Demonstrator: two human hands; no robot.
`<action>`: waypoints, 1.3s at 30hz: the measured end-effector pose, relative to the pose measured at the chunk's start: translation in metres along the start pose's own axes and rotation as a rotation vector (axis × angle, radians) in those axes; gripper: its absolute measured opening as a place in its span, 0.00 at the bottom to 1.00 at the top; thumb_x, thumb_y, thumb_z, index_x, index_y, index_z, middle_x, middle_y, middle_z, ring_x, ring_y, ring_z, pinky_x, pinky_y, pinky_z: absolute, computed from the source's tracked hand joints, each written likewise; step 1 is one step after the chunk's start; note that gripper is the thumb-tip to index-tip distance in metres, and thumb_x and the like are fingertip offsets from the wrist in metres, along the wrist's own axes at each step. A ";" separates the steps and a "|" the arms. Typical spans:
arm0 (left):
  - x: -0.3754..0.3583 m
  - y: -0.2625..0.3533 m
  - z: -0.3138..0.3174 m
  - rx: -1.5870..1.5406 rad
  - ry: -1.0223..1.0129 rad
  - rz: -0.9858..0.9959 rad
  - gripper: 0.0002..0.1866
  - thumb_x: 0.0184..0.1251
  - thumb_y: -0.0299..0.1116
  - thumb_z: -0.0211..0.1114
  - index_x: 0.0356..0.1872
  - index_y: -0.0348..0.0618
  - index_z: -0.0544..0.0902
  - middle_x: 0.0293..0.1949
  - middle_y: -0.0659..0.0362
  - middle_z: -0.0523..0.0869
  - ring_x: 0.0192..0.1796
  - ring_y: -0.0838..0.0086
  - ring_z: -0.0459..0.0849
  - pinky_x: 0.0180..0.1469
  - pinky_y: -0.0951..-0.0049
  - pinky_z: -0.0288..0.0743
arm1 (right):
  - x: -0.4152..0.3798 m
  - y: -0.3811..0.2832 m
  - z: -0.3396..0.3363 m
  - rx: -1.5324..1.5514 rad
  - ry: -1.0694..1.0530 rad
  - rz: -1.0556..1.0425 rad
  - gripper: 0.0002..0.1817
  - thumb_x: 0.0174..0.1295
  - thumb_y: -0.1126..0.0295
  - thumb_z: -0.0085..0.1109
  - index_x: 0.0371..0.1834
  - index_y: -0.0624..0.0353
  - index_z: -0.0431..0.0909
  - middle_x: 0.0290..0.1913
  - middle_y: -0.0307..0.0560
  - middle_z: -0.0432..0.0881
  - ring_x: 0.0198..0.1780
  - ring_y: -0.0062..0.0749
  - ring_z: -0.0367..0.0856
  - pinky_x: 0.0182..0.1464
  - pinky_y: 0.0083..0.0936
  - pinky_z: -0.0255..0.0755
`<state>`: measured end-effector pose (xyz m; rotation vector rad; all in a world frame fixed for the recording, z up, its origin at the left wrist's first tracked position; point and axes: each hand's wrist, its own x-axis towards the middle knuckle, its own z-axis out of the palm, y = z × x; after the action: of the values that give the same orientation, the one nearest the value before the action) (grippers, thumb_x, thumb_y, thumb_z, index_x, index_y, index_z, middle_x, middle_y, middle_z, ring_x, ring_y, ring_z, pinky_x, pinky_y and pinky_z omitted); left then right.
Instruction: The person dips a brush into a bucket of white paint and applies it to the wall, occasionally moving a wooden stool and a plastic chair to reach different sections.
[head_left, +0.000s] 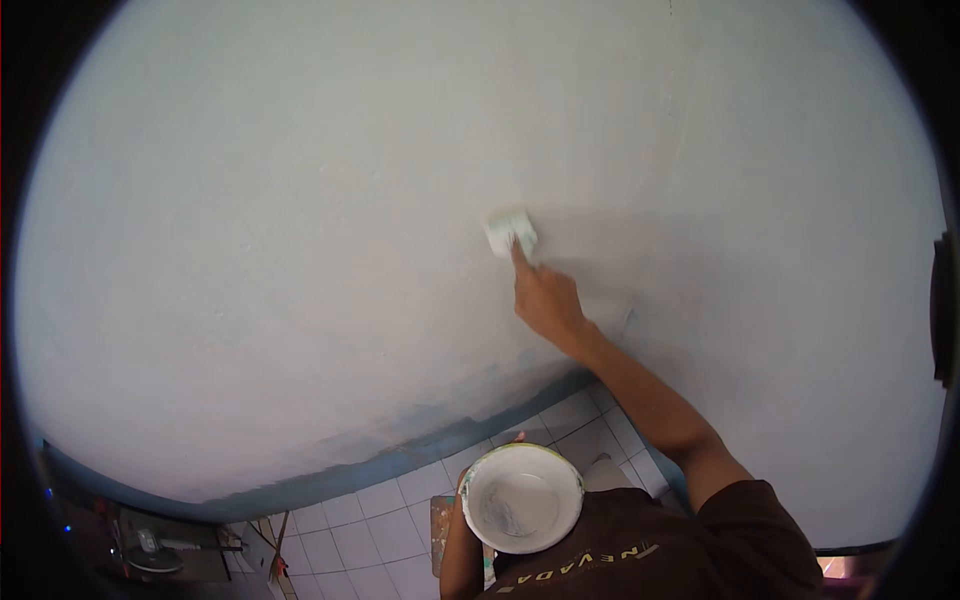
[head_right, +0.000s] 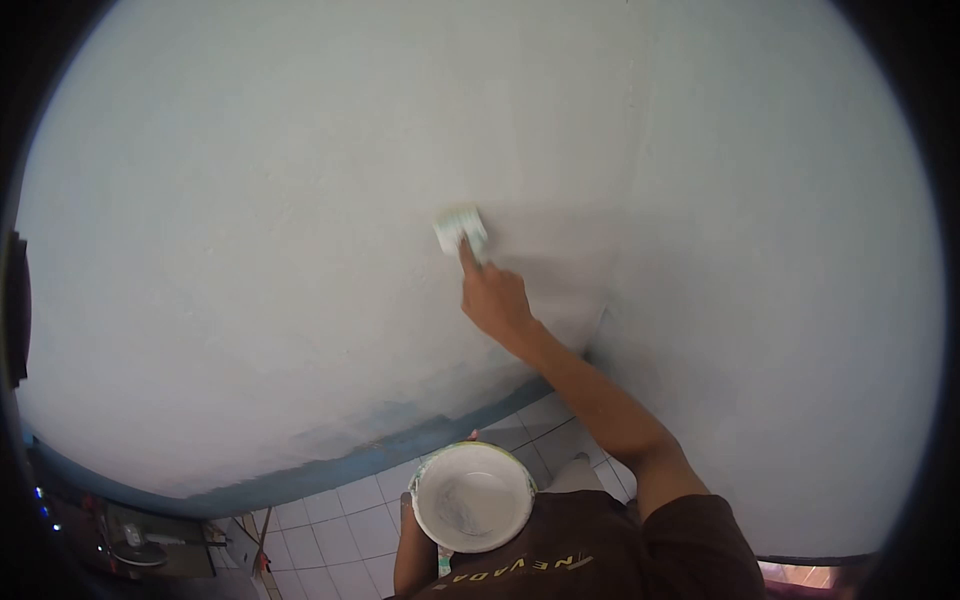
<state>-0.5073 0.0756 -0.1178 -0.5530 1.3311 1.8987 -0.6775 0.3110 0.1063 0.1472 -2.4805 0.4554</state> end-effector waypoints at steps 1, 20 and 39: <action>0.017 -0.022 -0.012 0.063 0.037 0.295 0.18 0.78 0.48 0.61 0.51 0.46 0.88 0.43 0.62 0.90 0.44 0.76 0.87 0.59 0.65 0.81 | -0.019 0.005 0.011 0.004 -0.169 0.061 0.30 0.63 0.72 0.57 0.71 0.65 0.70 0.27 0.60 0.82 0.26 0.53 0.83 0.32 0.47 0.79; -0.074 0.080 0.059 0.115 0.050 -0.278 0.17 0.77 0.44 0.62 0.55 0.45 0.86 0.48 0.59 0.90 0.48 0.78 0.88 0.65 0.63 0.79 | 0.112 -0.018 -0.085 -0.148 0.354 -0.161 0.27 0.63 0.71 0.56 0.68 0.62 0.75 0.24 0.60 0.83 0.22 0.49 0.83 0.29 0.44 0.80; -0.057 0.059 0.030 0.053 -0.115 -0.168 0.18 0.78 0.49 0.60 0.50 0.47 0.88 0.43 0.61 0.90 0.44 0.76 0.88 0.59 0.62 0.81 | 0.126 -0.049 -0.190 -0.027 0.156 -0.090 0.22 0.65 0.71 0.55 0.62 0.62 0.80 0.29 0.62 0.85 0.32 0.55 0.87 0.38 0.46 0.82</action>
<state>-0.5148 0.0740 -0.0304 -0.5049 1.2187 1.7275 -0.6659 0.3324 0.3382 0.2039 -2.3162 0.3803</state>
